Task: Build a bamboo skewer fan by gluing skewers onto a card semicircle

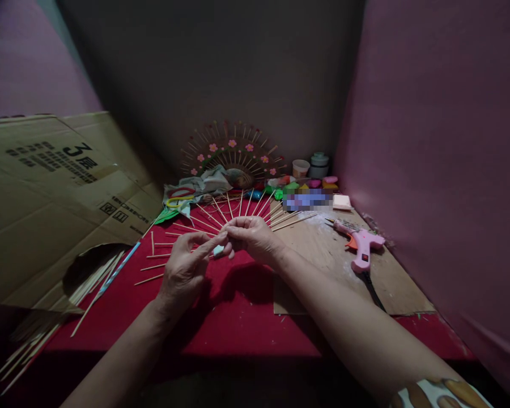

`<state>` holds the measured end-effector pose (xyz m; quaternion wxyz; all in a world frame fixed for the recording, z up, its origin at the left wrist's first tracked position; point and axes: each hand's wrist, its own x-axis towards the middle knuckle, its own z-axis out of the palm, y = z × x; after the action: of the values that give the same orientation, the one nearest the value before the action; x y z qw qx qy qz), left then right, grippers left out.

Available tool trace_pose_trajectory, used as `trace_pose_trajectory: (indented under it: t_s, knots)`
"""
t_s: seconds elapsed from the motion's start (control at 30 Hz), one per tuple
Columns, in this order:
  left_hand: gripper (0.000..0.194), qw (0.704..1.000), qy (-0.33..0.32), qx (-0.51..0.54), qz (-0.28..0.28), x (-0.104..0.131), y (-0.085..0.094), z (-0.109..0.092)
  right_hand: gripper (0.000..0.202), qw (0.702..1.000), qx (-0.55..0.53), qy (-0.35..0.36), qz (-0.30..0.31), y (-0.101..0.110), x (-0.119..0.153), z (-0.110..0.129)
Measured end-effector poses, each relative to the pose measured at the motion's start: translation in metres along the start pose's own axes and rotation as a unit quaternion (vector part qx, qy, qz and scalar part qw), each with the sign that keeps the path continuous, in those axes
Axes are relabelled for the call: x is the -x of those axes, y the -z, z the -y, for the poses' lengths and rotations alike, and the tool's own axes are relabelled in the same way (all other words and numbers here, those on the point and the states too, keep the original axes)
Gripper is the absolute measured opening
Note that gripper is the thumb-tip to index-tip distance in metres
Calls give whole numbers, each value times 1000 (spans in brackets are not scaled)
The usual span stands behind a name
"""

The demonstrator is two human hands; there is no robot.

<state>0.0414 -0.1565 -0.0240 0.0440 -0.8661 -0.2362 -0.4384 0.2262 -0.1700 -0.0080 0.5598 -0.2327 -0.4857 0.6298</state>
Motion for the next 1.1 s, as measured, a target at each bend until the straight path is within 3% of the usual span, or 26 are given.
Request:
trace_pose_trajectory:
  t_s: [0.4, 0.67, 0.87, 1.1]
  knots:
    - [41, 999, -1, 30, -22, -1, 5, 0, 26, 997, 6, -52, 51, 4, 2, 6]
    - [39, 998, 3, 60, -7, 1, 7, -1, 25, 995, -6, -61, 85, -1, 5, 6]
    - [44, 999, -21, 33, -27, 0, 7, 0, 26, 996, -20, -53, 75, 2, 4, 6]
    - [43, 998, -5, 57, -23, 0, 7, 0, 26, 995, -9, -63, 77, 3, 5, 9]
